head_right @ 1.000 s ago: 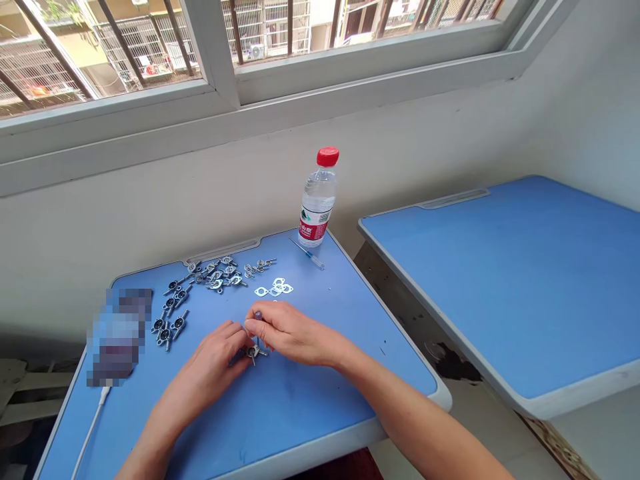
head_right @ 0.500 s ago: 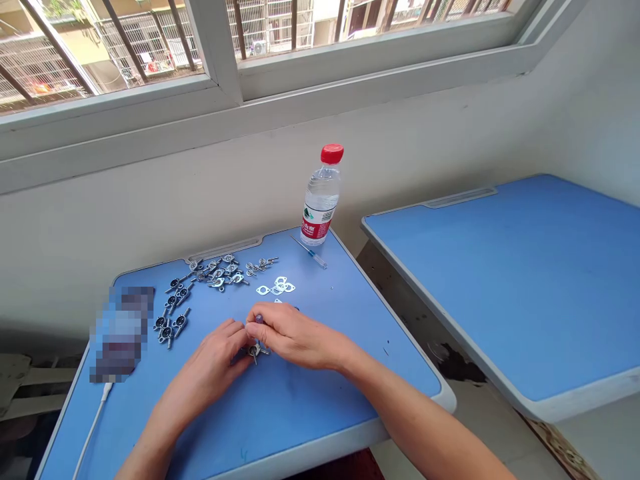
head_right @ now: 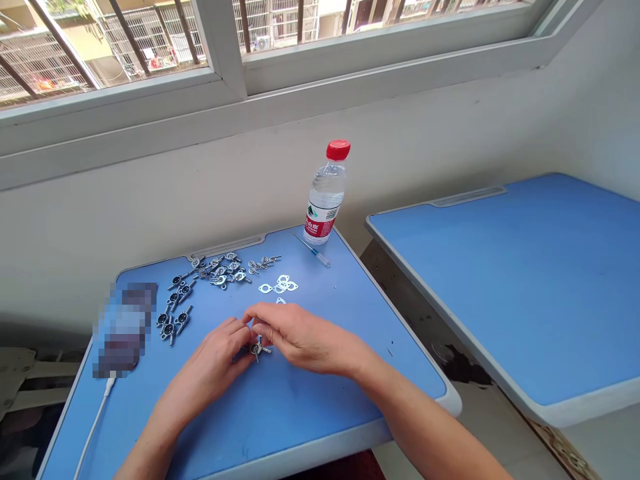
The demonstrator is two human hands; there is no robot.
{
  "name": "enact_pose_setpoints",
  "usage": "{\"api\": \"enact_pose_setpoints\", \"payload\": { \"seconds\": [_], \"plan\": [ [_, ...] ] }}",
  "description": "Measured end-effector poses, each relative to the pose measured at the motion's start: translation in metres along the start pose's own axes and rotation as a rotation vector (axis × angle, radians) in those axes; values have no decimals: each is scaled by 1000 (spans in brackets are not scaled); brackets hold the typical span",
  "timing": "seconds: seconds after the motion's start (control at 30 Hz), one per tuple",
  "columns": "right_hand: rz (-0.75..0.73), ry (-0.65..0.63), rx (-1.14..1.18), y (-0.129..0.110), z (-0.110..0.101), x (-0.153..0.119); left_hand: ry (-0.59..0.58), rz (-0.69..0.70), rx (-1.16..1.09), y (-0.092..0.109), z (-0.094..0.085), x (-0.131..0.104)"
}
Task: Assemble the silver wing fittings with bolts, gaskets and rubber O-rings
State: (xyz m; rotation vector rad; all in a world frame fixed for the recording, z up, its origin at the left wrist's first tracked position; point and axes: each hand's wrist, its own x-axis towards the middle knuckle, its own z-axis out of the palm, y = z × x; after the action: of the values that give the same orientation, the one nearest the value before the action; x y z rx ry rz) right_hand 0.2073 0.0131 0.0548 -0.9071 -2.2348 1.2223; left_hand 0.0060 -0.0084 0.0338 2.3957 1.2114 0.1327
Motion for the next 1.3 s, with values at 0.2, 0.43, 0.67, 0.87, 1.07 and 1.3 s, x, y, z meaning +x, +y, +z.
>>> {"api": "enact_pose_setpoints", "payload": {
  "seconds": [0.2, 0.43, 0.67, 0.87, 1.07, 1.3],
  "plan": [
    [-199, 147, -203, 12, 9, 2, 2, -20, -17, 1, -1, -1],
    [-240, 181, -438, 16, 12, 3, 11, -29, -17, 0, 0, -2],
    [-159, 7, -326, -4, 4, -4, 18, -39, -37, 1, -1, -2],
    [-281, 106, -228, 5, 13, 1, 19, -50, -68, 0, 0, -4],
    [-265, 232, -299, 14, 18, 5, 11, -46, -11, 1, -2, -1],
    [-194, 68, -193, 2, 3, -1, 21, -31, -31, -1, 0, -1]
  ]
}}
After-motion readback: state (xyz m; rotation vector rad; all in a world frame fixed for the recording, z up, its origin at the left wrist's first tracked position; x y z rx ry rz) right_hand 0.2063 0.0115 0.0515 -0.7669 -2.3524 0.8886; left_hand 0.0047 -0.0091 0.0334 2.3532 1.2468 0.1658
